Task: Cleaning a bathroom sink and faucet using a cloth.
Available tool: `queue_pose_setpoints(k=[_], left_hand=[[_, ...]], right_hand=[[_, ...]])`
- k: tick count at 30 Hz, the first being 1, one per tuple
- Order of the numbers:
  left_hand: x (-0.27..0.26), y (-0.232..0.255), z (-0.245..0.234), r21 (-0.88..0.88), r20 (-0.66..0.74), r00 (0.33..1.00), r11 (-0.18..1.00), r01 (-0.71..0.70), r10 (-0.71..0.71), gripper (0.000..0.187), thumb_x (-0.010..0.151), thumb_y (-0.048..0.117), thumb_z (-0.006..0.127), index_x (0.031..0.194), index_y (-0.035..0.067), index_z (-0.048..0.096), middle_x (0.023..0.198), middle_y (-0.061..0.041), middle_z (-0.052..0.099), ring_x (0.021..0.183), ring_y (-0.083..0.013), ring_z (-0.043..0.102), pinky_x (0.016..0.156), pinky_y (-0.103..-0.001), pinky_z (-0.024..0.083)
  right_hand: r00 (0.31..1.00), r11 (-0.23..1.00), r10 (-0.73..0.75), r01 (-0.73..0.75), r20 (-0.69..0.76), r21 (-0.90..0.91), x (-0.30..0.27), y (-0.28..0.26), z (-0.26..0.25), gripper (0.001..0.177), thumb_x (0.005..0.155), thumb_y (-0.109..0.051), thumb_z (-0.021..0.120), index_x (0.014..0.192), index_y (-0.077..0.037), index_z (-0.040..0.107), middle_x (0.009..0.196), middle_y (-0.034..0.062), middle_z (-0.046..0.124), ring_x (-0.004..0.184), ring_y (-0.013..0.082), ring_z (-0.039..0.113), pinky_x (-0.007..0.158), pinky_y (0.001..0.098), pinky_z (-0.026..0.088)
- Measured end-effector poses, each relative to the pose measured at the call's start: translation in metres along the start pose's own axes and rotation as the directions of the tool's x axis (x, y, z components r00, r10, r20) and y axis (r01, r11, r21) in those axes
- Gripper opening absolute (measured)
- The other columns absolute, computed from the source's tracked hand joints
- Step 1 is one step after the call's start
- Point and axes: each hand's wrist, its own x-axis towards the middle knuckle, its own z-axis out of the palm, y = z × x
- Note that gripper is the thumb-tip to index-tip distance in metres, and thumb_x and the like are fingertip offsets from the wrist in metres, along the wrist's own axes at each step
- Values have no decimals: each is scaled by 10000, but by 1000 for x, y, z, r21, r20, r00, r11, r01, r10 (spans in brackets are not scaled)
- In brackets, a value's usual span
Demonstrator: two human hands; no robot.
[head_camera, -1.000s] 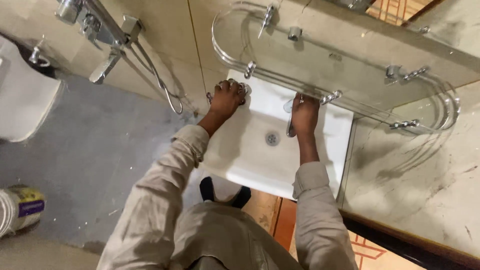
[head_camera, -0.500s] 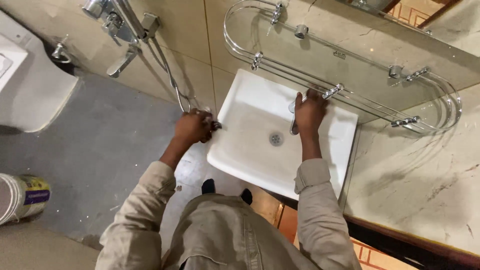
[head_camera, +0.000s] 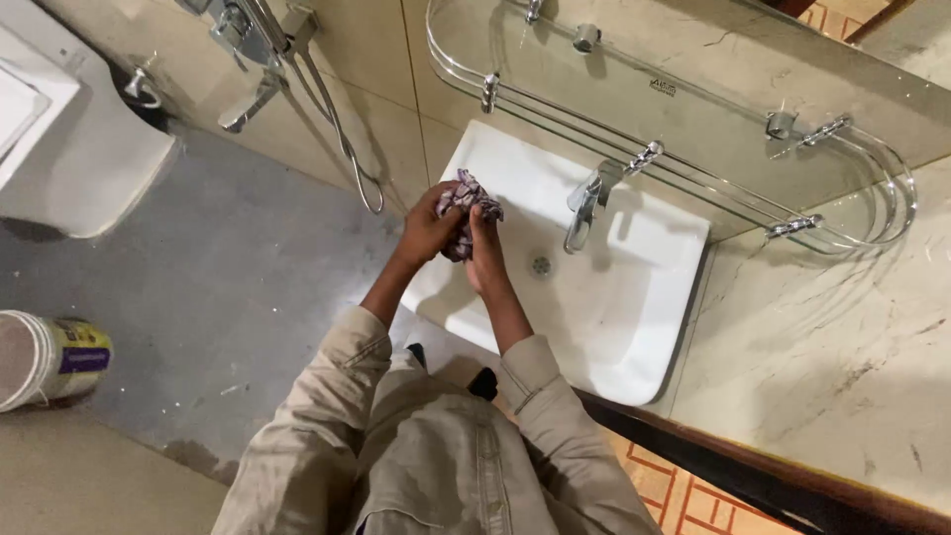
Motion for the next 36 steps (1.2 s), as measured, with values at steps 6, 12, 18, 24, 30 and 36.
queue_pose_setpoints(k=[6, 12, 18, 24, 30, 36], left_hand=[[8, 49, 19, 48, 3, 968, 967, -251, 251, 576, 1170, 390, 294, 1486, -42, 507, 1430, -238, 609, 1357, -332, 556, 1159, -428, 383], [37, -7, -2, 393, -196, 968, 917, -67, 155, 582, 1144, 446, 354, 1409, -22, 576, 1407, -256, 639, 1321, -387, 585, 1147, -448, 433], [28, -57, -58, -123, -81, 955, 953, 276, -287, 676, 1095, 551, 324, 1361, -1, 609, 1146, -180, 709, 931, -235, 653, 830, -349, 535], [40, -45, -92, -153, -143, 903, 910, 384, -405, 697, 1042, 602, 342, 1313, 29, 631, 1115, -110, 717, 870, -188, 682, 751, -335, 562], [50, -36, -80, -74, -79, 926, 929, 364, -369, 660, 1061, 568, 340, 1254, 37, 680, 1104, -96, 735, 867, -194, 680, 753, -337, 561], [23, 10, -63, -88, -162, 944, 957, 277, -288, 563, 1073, 470, 393, 1186, 10, 697, 1052, -95, 757, 840, -177, 665, 690, -345, 533]], right_hand=[[948, 875, -217, 83, -234, -477, 28, -12, -14, 448, 1065, -357, 750, 1258, 42, 679, 1164, 166, 630, 998, 220, 569, 806, 355, 482], [524, 15, -837, 310, 157, -951, 87, -103, -2, 401, 928, -265, 800, 1200, -33, 617, 1179, 132, 653, 1128, 309, 587, 1022, 440, 459], [699, -288, -683, 11, 213, -958, 121, -39, -18, 572, 840, -295, 803, 1326, -67, 606, 1267, 207, 573, 1195, 459, 504, 1072, 585, 375], [755, -227, -601, 153, 262, -962, 44, 29, 42, 516, 820, -218, 813, 1278, -101, 607, 1379, 242, 500, 1314, 475, 466, 1133, 608, 355], [881, -114, -411, 204, 233, -972, 7, 28, 43, 616, 720, -141, 803, 1300, -70, 609, 1316, 251, 517, 1255, 455, 483, 1082, 545, 392], [837, -259, -440, 229, 326, -938, 42, 22, 49, 410, 810, -96, 762, 1210, -94, 673, 1291, 167, 571, 1249, 412, 508, 1054, 507, 456]])
